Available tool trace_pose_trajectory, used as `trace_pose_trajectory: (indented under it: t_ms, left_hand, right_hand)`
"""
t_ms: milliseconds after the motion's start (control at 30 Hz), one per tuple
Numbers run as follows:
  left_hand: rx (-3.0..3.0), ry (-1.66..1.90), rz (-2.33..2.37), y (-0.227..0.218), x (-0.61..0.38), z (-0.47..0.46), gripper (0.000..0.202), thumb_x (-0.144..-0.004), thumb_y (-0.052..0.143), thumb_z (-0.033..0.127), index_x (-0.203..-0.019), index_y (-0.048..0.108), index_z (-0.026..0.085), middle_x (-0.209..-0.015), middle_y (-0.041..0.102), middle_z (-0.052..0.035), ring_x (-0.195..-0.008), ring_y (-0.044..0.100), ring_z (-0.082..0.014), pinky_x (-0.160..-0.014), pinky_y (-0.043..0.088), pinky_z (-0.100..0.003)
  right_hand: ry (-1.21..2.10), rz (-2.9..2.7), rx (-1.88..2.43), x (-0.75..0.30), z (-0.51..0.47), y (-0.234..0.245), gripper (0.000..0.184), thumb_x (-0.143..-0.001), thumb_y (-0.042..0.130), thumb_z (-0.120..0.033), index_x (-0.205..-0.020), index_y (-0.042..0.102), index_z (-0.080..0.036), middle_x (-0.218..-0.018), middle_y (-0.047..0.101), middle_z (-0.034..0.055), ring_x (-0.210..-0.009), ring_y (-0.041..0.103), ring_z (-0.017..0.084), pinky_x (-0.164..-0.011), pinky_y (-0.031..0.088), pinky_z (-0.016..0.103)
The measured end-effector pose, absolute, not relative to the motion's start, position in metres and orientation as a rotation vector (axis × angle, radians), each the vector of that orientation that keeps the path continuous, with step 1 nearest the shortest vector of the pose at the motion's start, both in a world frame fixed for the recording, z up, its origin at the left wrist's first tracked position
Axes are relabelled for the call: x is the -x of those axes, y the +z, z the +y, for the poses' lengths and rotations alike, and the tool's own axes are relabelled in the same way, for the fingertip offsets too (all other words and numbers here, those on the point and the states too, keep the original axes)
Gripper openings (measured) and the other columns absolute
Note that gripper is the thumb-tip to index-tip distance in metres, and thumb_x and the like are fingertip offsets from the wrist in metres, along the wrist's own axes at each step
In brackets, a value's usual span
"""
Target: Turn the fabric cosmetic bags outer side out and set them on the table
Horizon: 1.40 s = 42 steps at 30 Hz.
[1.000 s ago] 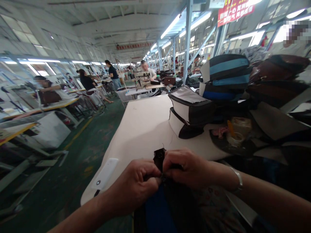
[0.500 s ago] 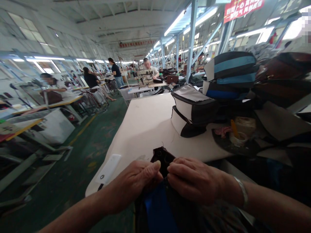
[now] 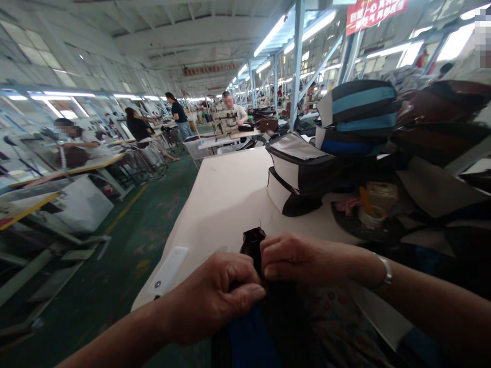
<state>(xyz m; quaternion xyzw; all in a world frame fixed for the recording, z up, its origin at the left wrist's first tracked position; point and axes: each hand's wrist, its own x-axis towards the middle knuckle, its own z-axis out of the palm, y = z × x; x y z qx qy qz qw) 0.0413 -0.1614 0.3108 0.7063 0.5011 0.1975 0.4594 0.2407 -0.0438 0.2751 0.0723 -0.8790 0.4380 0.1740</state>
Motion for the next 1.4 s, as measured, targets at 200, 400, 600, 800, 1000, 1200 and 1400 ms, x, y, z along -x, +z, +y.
trace_pose_trajectory:
  t_ms: [200, 400, 600, 800, 1000, 1200, 1400]
  left_hand:
    - [-1.791, 0.499, 1.19, 0.306, -0.033, -0.151, 0.033, -0.095, 0.054, 0.04, -0.073, 0.056, 0.016, -0.073, 0.049, 0.0022, -0.07, 0.046, -0.0118, -0.065, 0.035, -0.024]
    - [-1.855, 0.606, 1.105, 0.321, -0.02, -0.137, 0.04, -0.098, 0.053, 0.045, -0.074, 0.061, 0.014, -0.073, 0.047, 0.0016, -0.068, 0.046, -0.0112, -0.063, 0.035, -0.023]
    - [-1.947, 0.442, 1.137, 0.333, 0.038, -0.123, 0.046, -0.097, 0.053, 0.051, -0.072, 0.062, 0.013, -0.075, 0.046, 0.0011, -0.067, 0.044, -0.0115, -0.064, 0.036, -0.024]
    - [-2.106, 0.23, 1.282, 0.333, 0.034, -0.116, 0.062, -0.104, 0.026, 0.053, -0.078, 0.068, 0.015, -0.078, 0.059, -0.0036, -0.072, 0.053, -0.0145, -0.073, 0.04, -0.025]
    - [-2.236, 0.513, 1.538, 0.295, -0.032, -0.107, 0.046, -0.094, 0.05, 0.06, -0.076, 0.056, 0.018, -0.07, 0.054, 0.0001, -0.064, 0.047, -0.0148, -0.06, 0.027, -0.027]
    - [-1.594, 1.053, 1.659, 0.269, 0.003, -0.108, 0.055, -0.087, 0.054, 0.065, -0.06, 0.042, 0.019, -0.058, 0.034, 0.0051, -0.054, 0.034, -0.0107, -0.051, 0.026, -0.023]
    - [-1.492, 0.935, 1.607, 0.257, 0.045, -0.117, 0.059, -0.09, 0.046, 0.07, -0.063, 0.045, 0.018, -0.058, 0.038, 0.0047, -0.054, 0.033, -0.0108, -0.052, 0.027, -0.023]
  right_hand:
    - [1.007, -2.476, -0.154, -0.236, -0.048, 0.274, 0.023, -0.096, 0.055, -0.016, -0.073, 0.051, -0.015, -0.071, 0.045, -0.0028, -0.067, 0.04, 0.01, -0.067, 0.037, 0.024]
    - [1.352, -2.606, -0.065, -0.241, -0.004, 0.265, 0.028, -0.098, 0.059, -0.039, -0.09, 0.063, -0.013, -0.083, 0.056, 0.0006, -0.074, 0.051, 0.011, -0.07, 0.04, 0.024]
    - [1.484, -2.596, 0.24, -0.252, 0.026, 0.232, 0.042, -0.092, 0.066, -0.046, -0.07, 0.058, -0.012, -0.069, 0.045, -0.0037, -0.062, 0.039, 0.008, -0.057, 0.032, 0.022]
    - [1.155, -2.625, 0.239, -0.238, -0.005, 0.251, 0.037, -0.097, 0.059, -0.037, -0.069, 0.053, -0.014, -0.071, 0.05, -0.002, -0.064, 0.044, 0.009, -0.06, 0.033, 0.023]
    - [0.898, -2.644, 0.422, -0.215, -0.013, 0.262, 0.025, -0.092, 0.06, -0.025, -0.07, 0.06, -0.013, -0.063, 0.049, -0.0037, -0.059, 0.042, 0.008, -0.056, 0.03, 0.022]
    - [1.44, -2.861, 0.446, -0.265, 0.029, 0.265, 0.044, -0.074, 0.08, -0.052, -0.088, 0.068, -0.013, -0.075, 0.058, -0.0028, -0.068, 0.051, 0.011, -0.059, 0.038, 0.021]
    - [1.819, -2.31, 0.173, -0.271, 0.015, 0.238, 0.038, -0.077, 0.081, -0.046, -0.082, 0.065, -0.012, -0.079, 0.059, 0.0011, -0.078, 0.055, 0.014, -0.075, 0.045, 0.027]
